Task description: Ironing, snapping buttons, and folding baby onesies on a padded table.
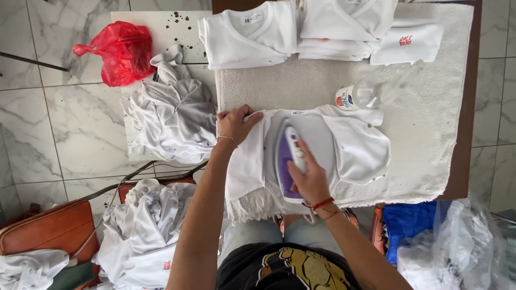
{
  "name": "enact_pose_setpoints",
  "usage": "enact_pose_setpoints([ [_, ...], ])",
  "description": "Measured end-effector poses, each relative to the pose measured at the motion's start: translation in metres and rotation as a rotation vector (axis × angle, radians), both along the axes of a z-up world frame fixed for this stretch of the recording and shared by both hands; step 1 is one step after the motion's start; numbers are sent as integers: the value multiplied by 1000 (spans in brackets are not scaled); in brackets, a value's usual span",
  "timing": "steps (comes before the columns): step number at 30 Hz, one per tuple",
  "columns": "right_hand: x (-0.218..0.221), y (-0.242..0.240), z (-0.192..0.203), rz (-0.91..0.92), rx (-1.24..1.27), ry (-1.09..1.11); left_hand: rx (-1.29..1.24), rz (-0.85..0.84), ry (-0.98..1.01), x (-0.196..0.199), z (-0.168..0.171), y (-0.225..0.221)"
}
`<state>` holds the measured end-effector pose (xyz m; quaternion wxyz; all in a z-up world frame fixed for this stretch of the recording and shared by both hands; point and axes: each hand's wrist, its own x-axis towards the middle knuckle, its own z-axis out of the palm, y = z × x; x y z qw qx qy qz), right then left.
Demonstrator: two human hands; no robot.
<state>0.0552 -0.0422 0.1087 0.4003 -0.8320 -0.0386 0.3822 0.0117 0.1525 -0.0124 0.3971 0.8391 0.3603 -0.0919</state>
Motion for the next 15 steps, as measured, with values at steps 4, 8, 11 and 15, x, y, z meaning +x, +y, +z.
enact_pose_setpoints([
  [4, 10, 11, -16, 243, 63, -12, 41, 4, -10, -3, -7, -3],
  [8, 23, -3, -1, 126, -55, -61, 121, 39, -50, -4, -16, -8],
  [11, 35, -24, 6, -39, -122, -104, 159, 57, -54, -1, -20, -10],
  [15, 43, -18, 2, -190, -65, -156, 194, 67, -51, 2, -15, -15],
])
